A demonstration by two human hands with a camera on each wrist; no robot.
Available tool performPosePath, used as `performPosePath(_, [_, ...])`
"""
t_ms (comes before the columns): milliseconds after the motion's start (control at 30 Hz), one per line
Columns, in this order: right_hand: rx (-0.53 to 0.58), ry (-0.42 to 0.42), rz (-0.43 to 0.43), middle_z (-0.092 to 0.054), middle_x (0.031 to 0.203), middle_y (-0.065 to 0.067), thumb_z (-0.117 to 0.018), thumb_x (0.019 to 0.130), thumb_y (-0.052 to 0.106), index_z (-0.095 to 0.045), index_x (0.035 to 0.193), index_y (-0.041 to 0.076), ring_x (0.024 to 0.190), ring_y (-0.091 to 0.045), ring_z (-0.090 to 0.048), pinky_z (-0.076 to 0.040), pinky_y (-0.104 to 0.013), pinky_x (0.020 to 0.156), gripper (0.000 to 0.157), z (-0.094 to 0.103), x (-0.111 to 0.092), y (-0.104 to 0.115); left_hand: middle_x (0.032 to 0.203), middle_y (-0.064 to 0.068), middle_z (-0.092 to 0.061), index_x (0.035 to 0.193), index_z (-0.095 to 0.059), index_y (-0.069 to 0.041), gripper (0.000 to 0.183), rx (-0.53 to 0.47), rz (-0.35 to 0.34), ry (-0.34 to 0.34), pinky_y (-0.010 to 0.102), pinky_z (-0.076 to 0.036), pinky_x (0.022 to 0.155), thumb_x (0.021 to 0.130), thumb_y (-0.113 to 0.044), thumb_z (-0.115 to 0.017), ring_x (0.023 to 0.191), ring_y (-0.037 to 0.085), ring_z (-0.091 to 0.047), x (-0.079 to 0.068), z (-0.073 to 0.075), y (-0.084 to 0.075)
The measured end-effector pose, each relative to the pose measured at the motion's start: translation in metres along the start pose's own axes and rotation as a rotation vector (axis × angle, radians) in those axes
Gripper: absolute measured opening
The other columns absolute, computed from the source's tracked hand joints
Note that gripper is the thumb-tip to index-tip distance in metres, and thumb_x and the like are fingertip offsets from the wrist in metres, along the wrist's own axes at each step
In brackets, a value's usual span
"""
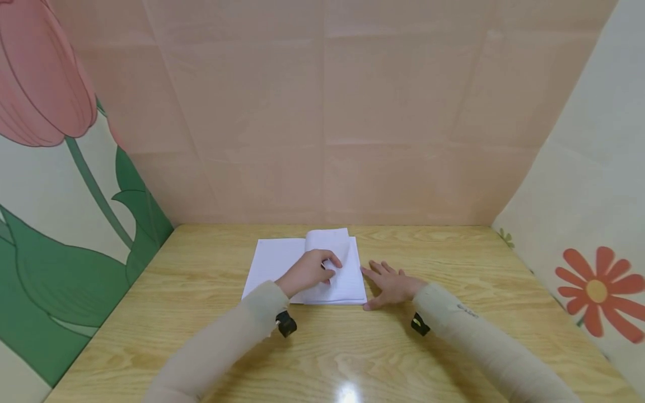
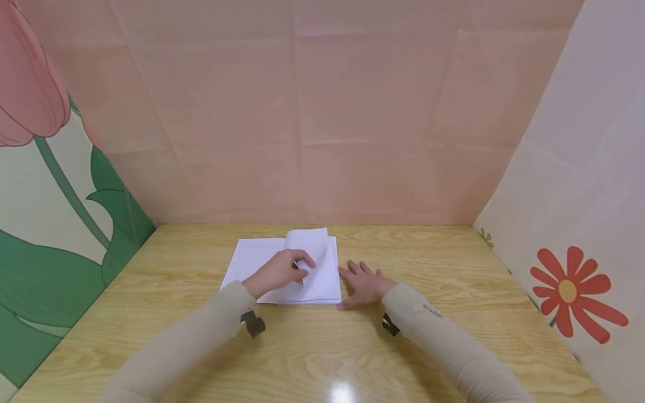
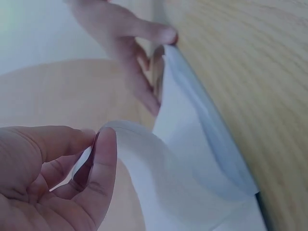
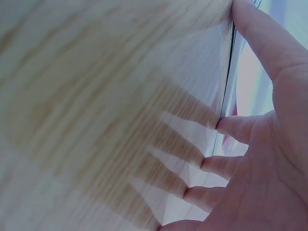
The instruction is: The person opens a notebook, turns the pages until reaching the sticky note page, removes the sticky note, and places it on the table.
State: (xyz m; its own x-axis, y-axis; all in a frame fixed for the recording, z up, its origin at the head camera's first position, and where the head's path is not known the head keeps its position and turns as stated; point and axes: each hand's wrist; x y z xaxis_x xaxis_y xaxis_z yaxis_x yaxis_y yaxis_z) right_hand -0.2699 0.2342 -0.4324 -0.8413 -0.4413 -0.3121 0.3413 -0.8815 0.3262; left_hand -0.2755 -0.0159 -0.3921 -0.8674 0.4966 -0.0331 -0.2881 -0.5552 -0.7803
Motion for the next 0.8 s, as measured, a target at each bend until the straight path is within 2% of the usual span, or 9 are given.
performPosePath(200, [0.005,0.010,0.002,-0.006,0.160,-0.023,-0.069,0.079,0.060,-0.018,0.155,0.011,0.145,-0.050,-0.003,-0.006,-0.076,0.104,0.103,0.000,0.001,0.000,0.093,0.010,-0.060,0.099,-0.068,-0.014,0.013,0.000,-0.001,-0.072,0.028,-0.053,0.063,0.090,-0.006,-0.064,0.068,0.017,-0.067,-0.010,0.020,-0.003])
performPosePath(400, [0.011,0.021,0.000,-0.005,0.160,-0.022,-0.068,0.080,0.060,-0.017,0.155,0.011,0.145,-0.049,-0.002,-0.005,-0.076,0.105,0.103,0.001,0.001,0.000,0.094,0.010,-0.056,0.099,-0.067,-0.013,0.012,-0.043,-0.009,-0.128,0.035,-0.057,0.067,0.090,-0.006,-0.064,0.066,0.016,-0.064,-0.023,0.036,-0.002])
performPosePath(667, [0.012,0.024,0.023,-0.004,0.160,-0.024,-0.068,0.080,0.060,-0.016,0.155,0.011,0.145,-0.049,-0.002,-0.005,-0.076,0.104,0.103,-0.002,0.000,-0.001,0.089,0.010,-0.056,0.100,-0.067,-0.009,0.012,-0.050,0.020,-0.214,0.041,-0.057,0.069,0.089,-0.006,-0.066,0.063,0.014,-0.064,-0.044,0.052,0.009])
performPosePath(800, [0.016,0.020,0.013,-0.004,0.160,-0.023,-0.068,0.080,0.059,-0.016,0.155,0.012,0.145,-0.048,-0.001,-0.004,-0.076,0.105,0.103,-0.001,-0.001,-0.002,0.086,0.011,-0.058,0.100,-0.067,-0.006,0.012,-0.033,0.005,-0.259,0.037,-0.058,0.066,0.088,-0.005,-0.066,0.060,0.013,-0.064,-0.055,0.062,0.014])
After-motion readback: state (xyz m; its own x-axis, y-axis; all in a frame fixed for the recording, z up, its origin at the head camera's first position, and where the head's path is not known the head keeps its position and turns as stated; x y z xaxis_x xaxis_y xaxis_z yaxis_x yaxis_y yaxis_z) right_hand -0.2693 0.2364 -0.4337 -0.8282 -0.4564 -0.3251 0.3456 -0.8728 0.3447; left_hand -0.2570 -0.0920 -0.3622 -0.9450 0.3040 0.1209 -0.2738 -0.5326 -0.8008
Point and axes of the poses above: each hand's wrist, its own x-axis towards the middle knuckle, its own z-axis out of the back of the hand, y = z × x
